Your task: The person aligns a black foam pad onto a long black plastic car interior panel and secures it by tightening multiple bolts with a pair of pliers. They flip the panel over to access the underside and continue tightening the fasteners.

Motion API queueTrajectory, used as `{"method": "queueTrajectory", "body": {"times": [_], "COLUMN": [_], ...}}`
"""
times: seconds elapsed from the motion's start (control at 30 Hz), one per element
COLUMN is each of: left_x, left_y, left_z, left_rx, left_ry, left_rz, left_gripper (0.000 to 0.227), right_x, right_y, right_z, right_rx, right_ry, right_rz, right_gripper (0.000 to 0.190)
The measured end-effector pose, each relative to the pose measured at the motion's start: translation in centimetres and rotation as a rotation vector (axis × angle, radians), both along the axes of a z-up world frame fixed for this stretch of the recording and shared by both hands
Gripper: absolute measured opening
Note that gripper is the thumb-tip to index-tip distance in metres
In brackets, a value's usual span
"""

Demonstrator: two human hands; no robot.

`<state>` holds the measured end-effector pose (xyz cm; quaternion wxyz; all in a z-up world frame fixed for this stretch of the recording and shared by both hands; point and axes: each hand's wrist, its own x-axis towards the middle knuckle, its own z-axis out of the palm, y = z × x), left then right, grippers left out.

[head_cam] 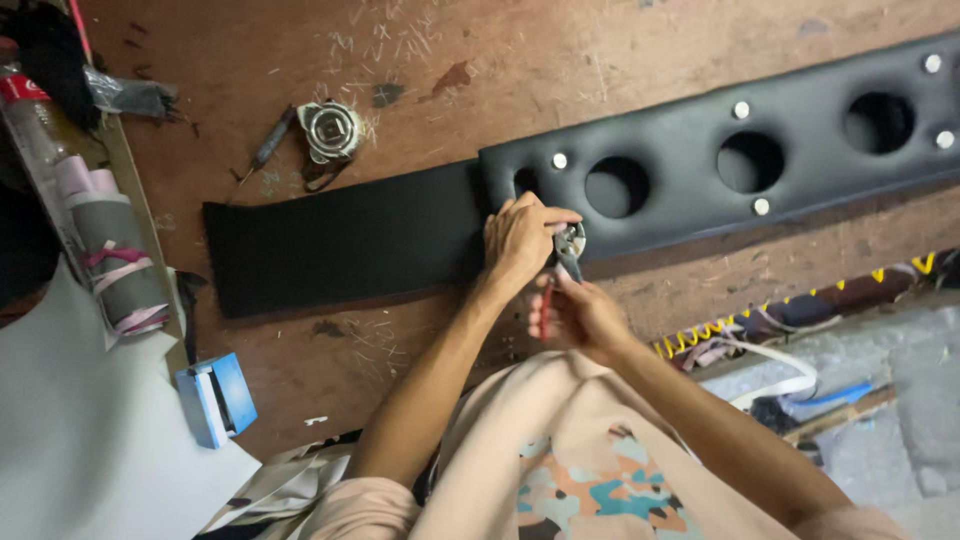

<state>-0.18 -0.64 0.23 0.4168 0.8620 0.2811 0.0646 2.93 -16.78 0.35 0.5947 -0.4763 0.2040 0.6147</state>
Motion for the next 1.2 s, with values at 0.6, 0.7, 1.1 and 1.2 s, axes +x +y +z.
{"method": "queueTrajectory", "body": {"times": [0.6, 0.7, 1.1, 1.2], "left_x": [-8.3, -7.2, -3.1, -2.1], "left_y": [-6.6, -5.7, -9.9, -11.7], "left_z": [-7.0, -8.7, -16.0, -17.8], "left_rx": [-1.355, -1.351, -1.576, -1.264], "left_ry": [-0.375, -0.29, -0.46, -0.504], "left_rz": [0.56, 0.384, 0.303, 0.364], "left_gripper": [0.012, 0.024, 0.024, 0.022], "right_x": [-2.4, -1.5, 3.1, 3.9], "right_y": [-0.4, -0.9, -3.9, -3.6], "right_z": [-3.5, -2.8, 2.0, 1.7], "right_rx": [0.434, 0.208, 0.049, -0.017], "right_ry": [-0.026, -0.113, -0.167, -0.151], "right_rz": [-0.225, -0.089, 0.395, 0.4], "right_gripper": [0.035, 0.033, 0.034, 0.036]}}
